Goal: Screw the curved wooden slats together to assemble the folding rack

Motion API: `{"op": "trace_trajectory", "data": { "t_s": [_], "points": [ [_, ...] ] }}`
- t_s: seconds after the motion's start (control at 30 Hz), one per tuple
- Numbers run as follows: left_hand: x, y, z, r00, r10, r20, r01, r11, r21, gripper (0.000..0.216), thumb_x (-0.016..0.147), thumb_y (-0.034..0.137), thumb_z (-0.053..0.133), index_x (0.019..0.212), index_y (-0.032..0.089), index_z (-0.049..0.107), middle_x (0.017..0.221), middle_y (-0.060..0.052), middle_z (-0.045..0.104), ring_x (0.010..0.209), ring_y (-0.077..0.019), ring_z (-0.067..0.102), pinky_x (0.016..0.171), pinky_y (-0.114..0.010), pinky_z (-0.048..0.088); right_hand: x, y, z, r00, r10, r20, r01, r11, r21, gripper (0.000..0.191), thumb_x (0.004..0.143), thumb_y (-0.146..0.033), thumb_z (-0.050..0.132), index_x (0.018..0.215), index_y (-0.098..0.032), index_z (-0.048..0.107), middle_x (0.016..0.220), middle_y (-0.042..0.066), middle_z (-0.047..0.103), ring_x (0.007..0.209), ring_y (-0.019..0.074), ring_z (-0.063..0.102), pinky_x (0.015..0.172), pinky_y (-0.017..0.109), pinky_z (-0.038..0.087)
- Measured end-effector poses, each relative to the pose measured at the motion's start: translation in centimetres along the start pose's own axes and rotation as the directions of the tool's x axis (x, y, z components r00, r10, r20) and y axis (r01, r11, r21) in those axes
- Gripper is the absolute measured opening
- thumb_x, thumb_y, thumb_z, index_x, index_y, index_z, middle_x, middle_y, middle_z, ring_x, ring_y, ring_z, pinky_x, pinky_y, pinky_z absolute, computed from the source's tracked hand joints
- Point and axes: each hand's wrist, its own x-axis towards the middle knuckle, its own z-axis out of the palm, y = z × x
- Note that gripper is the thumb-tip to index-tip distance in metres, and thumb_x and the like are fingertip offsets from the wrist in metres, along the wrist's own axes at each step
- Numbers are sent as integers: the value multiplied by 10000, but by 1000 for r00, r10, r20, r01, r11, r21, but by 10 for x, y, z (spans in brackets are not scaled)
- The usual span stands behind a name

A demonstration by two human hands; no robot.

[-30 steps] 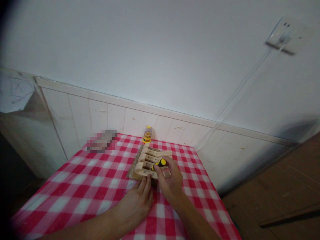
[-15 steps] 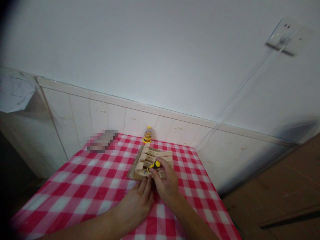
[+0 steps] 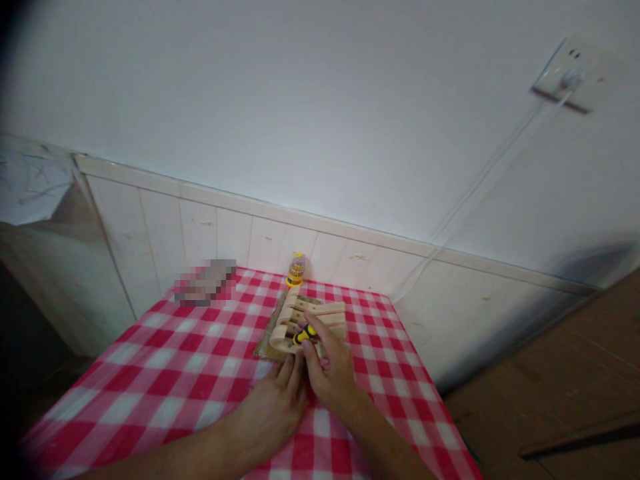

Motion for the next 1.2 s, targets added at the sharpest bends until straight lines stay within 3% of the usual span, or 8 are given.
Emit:
{"op": "trace_trajectory", "data": {
  "t_s": [0.33, 0.63, 0.93, 1.2],
  "points": [
    [0, 0, 1, 1000, -5, -28, 5, 1000, 19, 393, 1000, 294, 620, 1238, 5, 742, 1374, -355, 643, 1225, -437, 693, 944, -543, 550, 2, 4, 8, 984, 92, -155, -94, 996, -8, 309, 907, -277, 757, 1215, -282, 742, 1033, 44, 827, 872, 224, 811, 770, 333, 677],
    [0, -1, 3, 995, 0, -98, 3, 999, 33, 377, 969, 316, 672, 1171, 13, 773, 1324, -357, 671, 1160, -436, 726, 909, -533, 560, -1, 10, 8, 965, 176, -195, -181, 983, -7, 329, 852, -361, 810, 1152, -264, 716, 1042, 65, 800, 940, 261, 787, 815, 398, 662],
    [-1, 0, 5, 995, 5, -98, 0, 999, 51, 386, 974, 312, 664, 1195, 11, 763, 1329, -350, 673, 1174, -447, 717, 910, -548, 553, -2, 5, 11, 972, 144, -188, -142, 990, 22, 302, 891, -309, 773, 1187, -279, 722, 1080, 59, 810, 978, 242, 797, 856, 382, 669],
    [-1, 1, 3, 1000, -4, -15, 4, 1000, 21, 398, 1013, 275, 604, 1281, 7, 723, 1386, -364, 631, 1227, -436, 691, 935, -555, 548, 0, 2, 7, 986, 51, -160, -50, 999, 12, 299, 933, -270, 738, 1230, -298, 742, 1109, 53, 838, 947, 231, 821, 839, 365, 689]
  ]
}}
